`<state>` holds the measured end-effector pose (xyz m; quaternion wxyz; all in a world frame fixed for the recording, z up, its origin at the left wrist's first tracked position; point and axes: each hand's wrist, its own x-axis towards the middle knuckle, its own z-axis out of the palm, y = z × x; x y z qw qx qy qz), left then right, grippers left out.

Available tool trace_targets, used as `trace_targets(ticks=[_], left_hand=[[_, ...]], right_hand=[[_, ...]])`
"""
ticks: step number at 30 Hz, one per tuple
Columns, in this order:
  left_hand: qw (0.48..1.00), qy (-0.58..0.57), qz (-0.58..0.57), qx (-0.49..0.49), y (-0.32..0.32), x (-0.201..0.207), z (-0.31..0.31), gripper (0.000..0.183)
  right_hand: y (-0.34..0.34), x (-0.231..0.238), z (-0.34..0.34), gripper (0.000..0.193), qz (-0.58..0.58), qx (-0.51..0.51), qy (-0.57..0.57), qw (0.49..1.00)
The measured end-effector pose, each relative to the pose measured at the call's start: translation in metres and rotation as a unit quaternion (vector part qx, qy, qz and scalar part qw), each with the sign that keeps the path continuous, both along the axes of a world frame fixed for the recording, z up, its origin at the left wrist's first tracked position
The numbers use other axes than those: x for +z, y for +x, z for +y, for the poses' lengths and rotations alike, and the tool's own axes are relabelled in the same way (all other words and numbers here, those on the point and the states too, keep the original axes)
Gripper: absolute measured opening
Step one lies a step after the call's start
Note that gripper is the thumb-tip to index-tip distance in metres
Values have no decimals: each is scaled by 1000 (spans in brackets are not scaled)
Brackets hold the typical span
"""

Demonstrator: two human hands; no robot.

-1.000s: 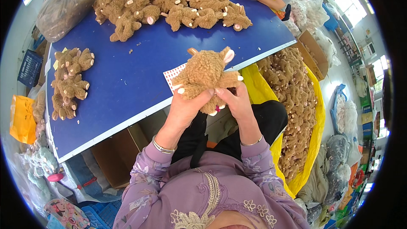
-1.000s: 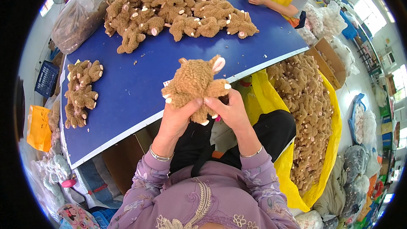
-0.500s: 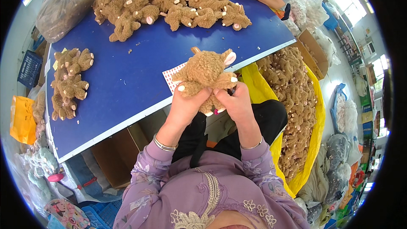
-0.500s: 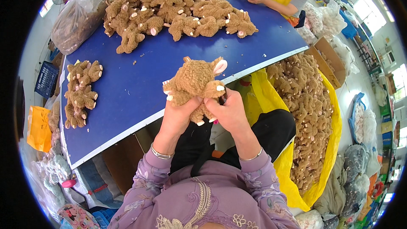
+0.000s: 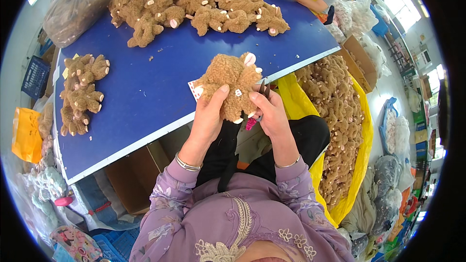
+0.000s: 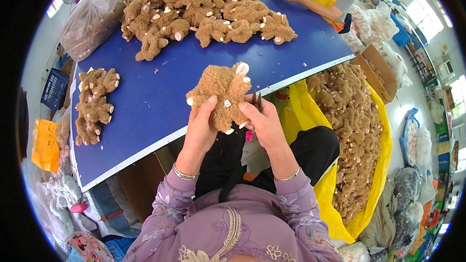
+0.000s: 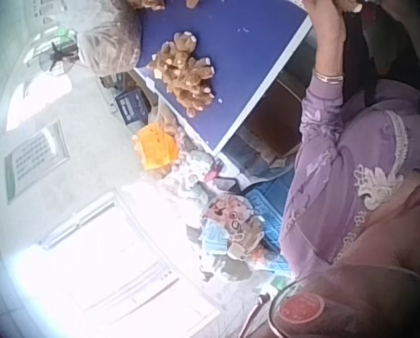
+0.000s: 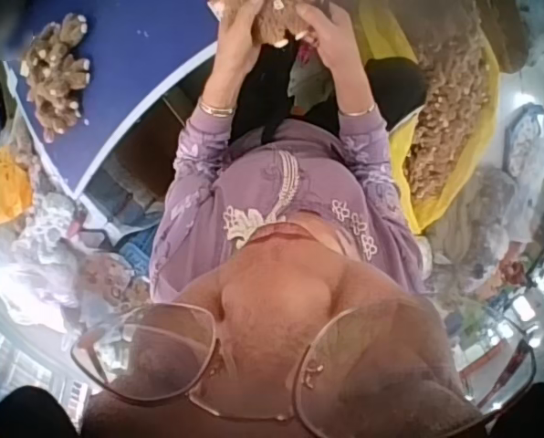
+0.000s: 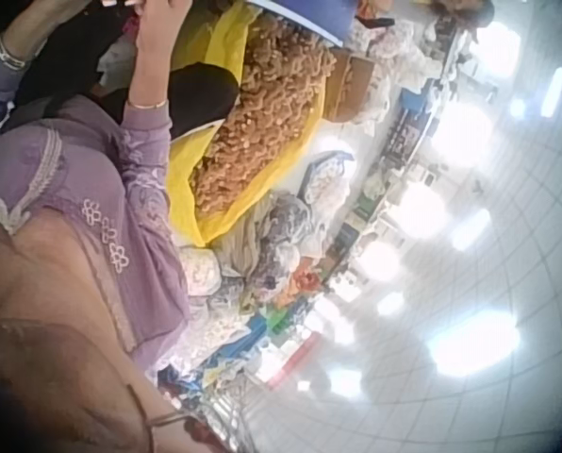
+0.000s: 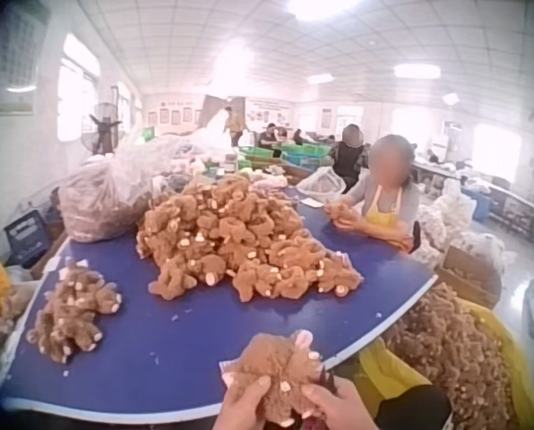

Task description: The person trims the fur on small brown stuffed animals using scissors. They pick up each toy, trim the surface, and place it back on the table. The person repeats this process for multiple toys throughout the clip.

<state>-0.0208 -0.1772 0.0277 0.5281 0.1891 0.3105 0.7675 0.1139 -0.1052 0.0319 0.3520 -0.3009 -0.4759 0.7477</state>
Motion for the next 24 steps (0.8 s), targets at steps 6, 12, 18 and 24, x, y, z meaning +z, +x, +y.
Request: trace_targets(ticks=[6,12,18,24], left_hand=[[1000,-17,9,17,-3,0,-1,38],[995,-52,79,24,3,-15,2,37],[998,-48,49,8,6,-15,3,36],[998,-56,-11,1,3,-4,3,39]], right_hand=[[-2,-2,2,23,2,14,-12,1000],[-16,-2,0,27,-42,-40,55,997],[-8,-12,5,33,-62,-6,58,996],[6,-12,10,37,19,18,-22,999]])
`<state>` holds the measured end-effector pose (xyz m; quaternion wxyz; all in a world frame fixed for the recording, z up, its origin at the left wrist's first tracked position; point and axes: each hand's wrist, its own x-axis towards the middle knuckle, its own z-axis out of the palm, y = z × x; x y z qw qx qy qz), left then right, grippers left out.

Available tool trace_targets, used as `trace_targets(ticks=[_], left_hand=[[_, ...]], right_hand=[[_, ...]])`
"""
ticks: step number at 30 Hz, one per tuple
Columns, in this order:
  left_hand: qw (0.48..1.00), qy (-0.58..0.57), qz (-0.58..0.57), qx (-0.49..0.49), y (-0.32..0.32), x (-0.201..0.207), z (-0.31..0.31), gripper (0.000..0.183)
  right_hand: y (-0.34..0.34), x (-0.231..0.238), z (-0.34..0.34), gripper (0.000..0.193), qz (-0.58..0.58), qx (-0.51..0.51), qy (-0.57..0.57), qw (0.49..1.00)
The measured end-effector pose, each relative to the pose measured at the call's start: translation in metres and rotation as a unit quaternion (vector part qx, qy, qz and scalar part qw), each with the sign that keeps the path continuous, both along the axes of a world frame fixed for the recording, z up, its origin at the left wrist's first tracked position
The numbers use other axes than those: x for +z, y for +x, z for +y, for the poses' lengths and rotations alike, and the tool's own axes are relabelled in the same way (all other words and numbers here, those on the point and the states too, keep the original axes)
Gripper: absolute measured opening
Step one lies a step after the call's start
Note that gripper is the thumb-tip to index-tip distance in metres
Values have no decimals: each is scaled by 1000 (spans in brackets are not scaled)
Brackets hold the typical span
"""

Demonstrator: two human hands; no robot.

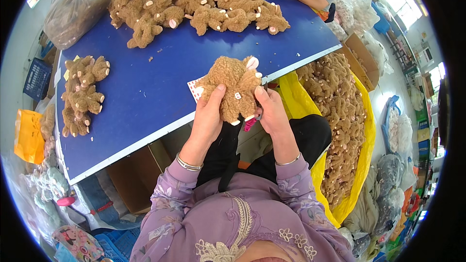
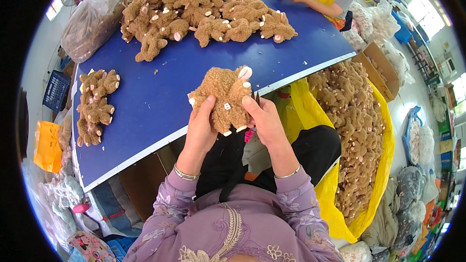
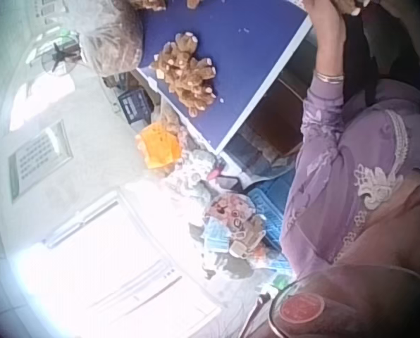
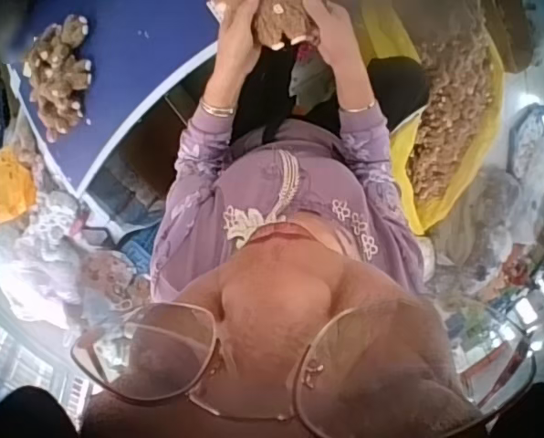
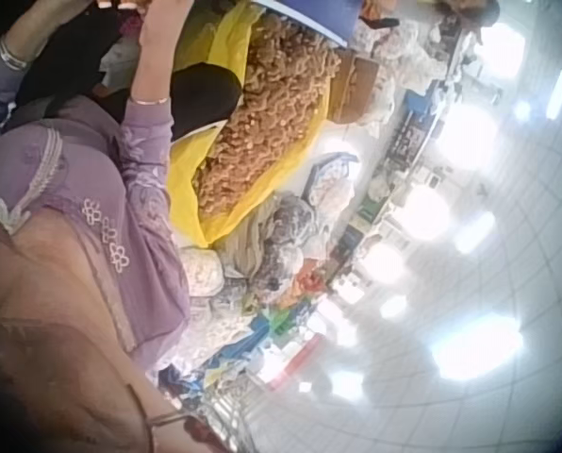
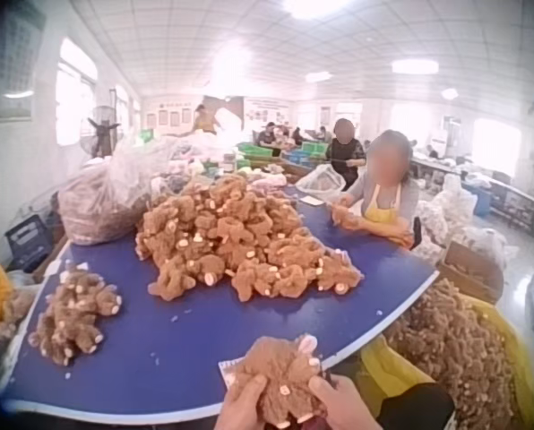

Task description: The person trims the fur on small brown stuffed animals using scissors. They pick up each toy, trim the surface, and place it back on the table. The person repeats this process for multiple toys throughout the clip.

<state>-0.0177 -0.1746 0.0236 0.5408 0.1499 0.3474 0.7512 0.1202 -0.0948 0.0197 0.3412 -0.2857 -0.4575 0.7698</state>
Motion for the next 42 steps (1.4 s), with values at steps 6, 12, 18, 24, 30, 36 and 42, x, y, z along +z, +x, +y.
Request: trace_targets(ticks=[6,12,18,24,30,36,42], left_hand=[[996,-13,45,77,-25,2,-4,35],[847,-175,391,315,-177,5,-77,37],[725,-127,500,456,-202,-5,-131,21],[788,-113,577,180,-121,-19,-68,13],[533,-25,841,-86,-72,-11,-33,51],[436,-48,890,-123,-85,-10,21,54],[446,-104,886,-72,-189,-6,15,47]], right_hand=[[0,-4,3,26,-32,-6,-7,999],[40,-24,10,13,-92,-12,-22,995],[38,-40,18,19,-86,-10,-37,996],[11,-25,12,34,-69,-4,-30,997],[26,-22,33,34,-126,17,35,991],[27,-16,56,22,-163,37,47,985],[38,-4,94,18,-138,22,72,988]])
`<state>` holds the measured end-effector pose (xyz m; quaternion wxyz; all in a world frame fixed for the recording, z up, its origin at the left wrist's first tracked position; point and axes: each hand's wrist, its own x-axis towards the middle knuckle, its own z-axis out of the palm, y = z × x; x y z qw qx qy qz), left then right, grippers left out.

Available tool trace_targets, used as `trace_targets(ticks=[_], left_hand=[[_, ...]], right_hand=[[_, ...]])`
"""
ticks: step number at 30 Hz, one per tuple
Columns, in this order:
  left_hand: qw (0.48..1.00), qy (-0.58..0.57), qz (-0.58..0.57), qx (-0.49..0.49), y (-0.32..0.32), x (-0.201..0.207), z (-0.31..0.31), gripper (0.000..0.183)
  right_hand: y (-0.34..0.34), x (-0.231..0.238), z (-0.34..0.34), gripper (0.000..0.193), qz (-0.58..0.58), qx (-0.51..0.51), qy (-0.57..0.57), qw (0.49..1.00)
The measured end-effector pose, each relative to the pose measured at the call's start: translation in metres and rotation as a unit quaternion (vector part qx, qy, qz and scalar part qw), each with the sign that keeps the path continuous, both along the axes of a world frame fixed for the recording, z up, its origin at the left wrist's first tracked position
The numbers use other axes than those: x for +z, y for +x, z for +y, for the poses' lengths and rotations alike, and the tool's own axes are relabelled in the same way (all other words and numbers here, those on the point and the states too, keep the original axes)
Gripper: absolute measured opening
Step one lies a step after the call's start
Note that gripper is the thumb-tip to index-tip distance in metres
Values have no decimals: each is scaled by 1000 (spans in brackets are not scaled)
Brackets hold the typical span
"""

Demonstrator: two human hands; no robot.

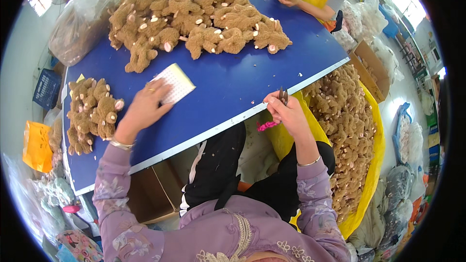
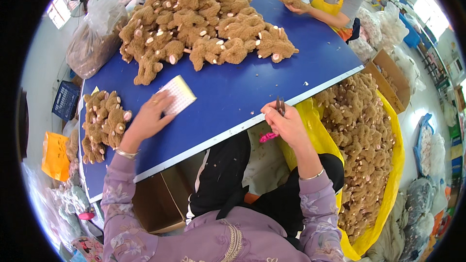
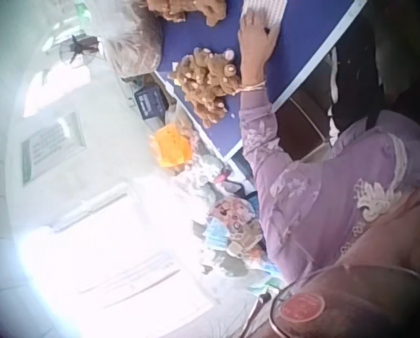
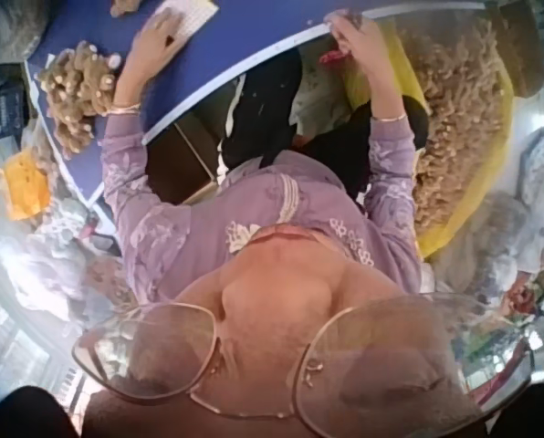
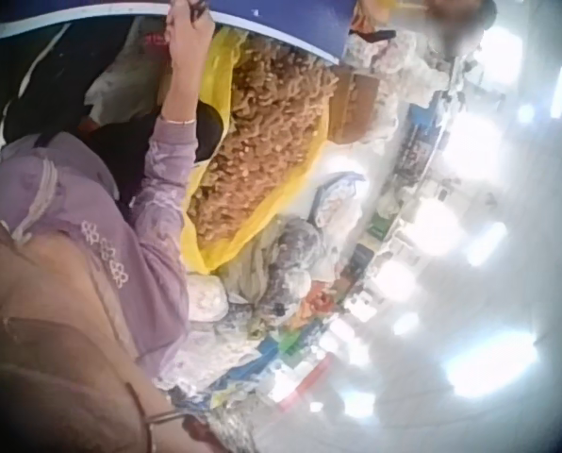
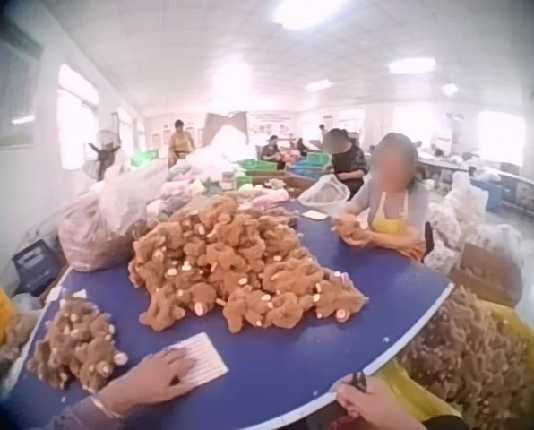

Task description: The person trims the fur on small brown stuffed animals using scissors. They pick up each toy, trim the surface, and place it back on the table. The person repeats this process for multiple toys throughout the clip.

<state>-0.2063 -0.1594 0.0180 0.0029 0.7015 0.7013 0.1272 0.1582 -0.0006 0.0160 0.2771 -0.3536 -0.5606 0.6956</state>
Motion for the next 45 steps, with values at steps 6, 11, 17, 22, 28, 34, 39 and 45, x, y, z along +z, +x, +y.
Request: trace_targets(ticks=[6,11,17,22,28,34,39,45], left_hand=[[998,21,-33,58,17,49,36,50],[987,156,34,31,63,33,139,66],[958,112,-203,168,18,-15,206,48],[863,244,-429,111,89,21,157,39],[923,228,-267,-156,164,8,144,64],[919,245,-292,-103,187,6,146,61],[781,93,-614,63,164,-13,153,29],[716,107,-688,53,166,1,147,39]], right_hand=[[-8,6,49,19,-3,8,19,1000],[-6,-15,60,18,31,-57,25,998],[13,-17,65,18,23,-94,91,991],[21,-11,69,34,-14,-100,102,990],[7,-9,52,38,134,15,-19,991],[-4,-10,51,22,113,-44,1,993],[-7,-13,55,19,137,-91,-6,986],[-18,-8,51,22,130,-131,-12,983]])
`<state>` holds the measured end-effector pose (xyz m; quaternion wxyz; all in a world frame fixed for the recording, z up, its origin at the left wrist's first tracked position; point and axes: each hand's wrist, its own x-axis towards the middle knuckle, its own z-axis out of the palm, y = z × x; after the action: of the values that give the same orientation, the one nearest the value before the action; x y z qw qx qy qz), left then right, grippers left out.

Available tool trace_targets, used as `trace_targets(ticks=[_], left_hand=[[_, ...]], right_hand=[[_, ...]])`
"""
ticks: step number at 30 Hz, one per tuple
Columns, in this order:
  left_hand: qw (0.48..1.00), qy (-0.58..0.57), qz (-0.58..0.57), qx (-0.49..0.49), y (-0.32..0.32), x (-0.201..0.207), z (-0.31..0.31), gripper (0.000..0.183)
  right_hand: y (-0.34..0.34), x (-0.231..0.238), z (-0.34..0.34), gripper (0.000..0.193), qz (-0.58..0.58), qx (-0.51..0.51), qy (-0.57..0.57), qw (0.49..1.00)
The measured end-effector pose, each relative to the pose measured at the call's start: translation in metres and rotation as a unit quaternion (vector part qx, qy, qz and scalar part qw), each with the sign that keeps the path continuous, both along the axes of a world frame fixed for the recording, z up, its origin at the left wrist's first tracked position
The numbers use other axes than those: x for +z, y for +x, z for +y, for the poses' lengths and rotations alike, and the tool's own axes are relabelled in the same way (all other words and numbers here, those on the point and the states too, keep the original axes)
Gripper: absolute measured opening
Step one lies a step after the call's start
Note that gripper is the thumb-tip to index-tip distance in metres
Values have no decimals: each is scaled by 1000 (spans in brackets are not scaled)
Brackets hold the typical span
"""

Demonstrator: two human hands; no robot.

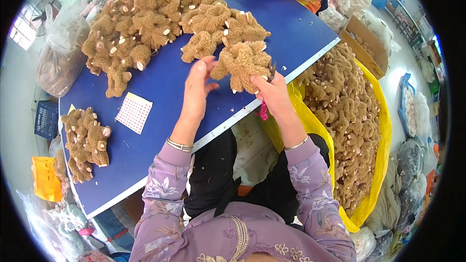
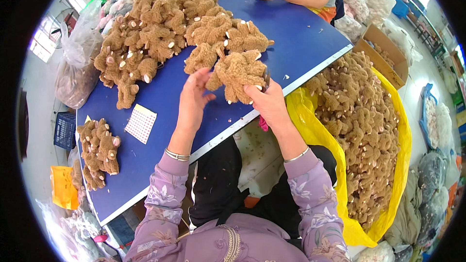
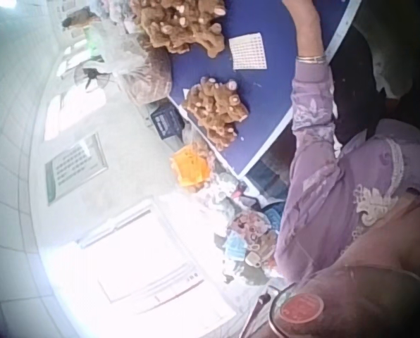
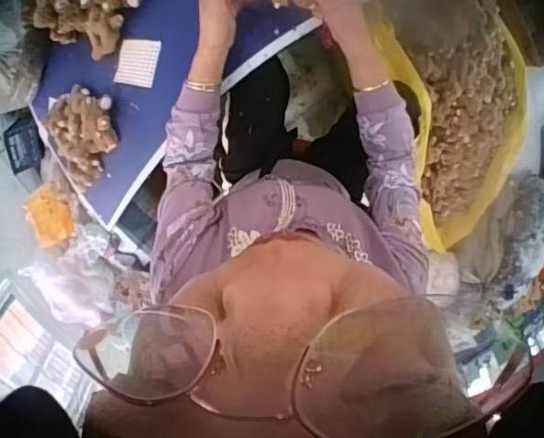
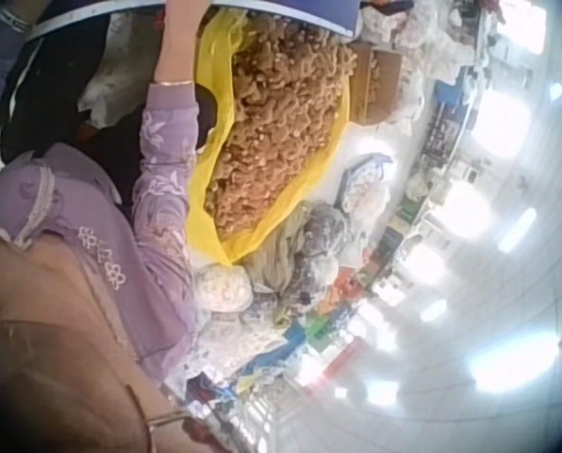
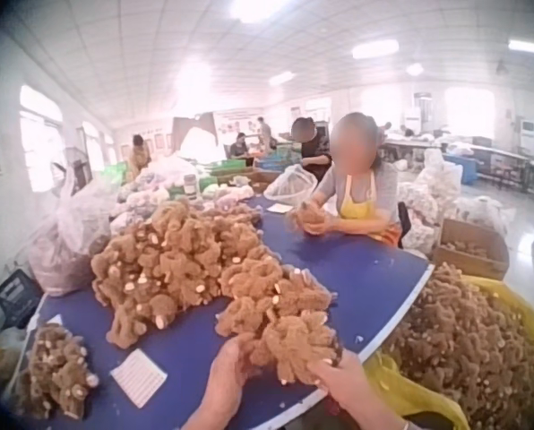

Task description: The person trims the fur on small brown stuffed animals using scissors. They pick up each toy, trim the surface, and place it back on the table. The person repeats this process for multiple toys throughout the clip.

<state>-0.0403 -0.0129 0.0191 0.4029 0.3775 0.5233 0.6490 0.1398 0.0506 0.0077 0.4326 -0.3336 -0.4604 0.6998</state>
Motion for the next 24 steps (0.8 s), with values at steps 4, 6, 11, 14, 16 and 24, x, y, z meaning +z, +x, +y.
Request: trace_targets(ticks=[4,6,11,14,16,24], left_hand=[[997,9,83,1,-7,1,-2,30],[995,-24,66,-71,1,4,-4,35],[980,9,-93,-174,11,-9,0,43],[960,-25,-182,-214,6,3,-6,39],[952,-41,-184,-239,9,6,-7,39],[944,-117,-74,-299,19,-12,-13,42]], right_hand=[[-10,-1,-2,26,-62,-86,136,985],[-10,-2,-4,29,-142,-98,253,952],[-2,21,-21,27,-231,110,368,894],[7,3,0,17,-88,11,235,968],[15,18,7,26,-60,-41,229,971],[11,4,10,27,-147,71,160,974]])
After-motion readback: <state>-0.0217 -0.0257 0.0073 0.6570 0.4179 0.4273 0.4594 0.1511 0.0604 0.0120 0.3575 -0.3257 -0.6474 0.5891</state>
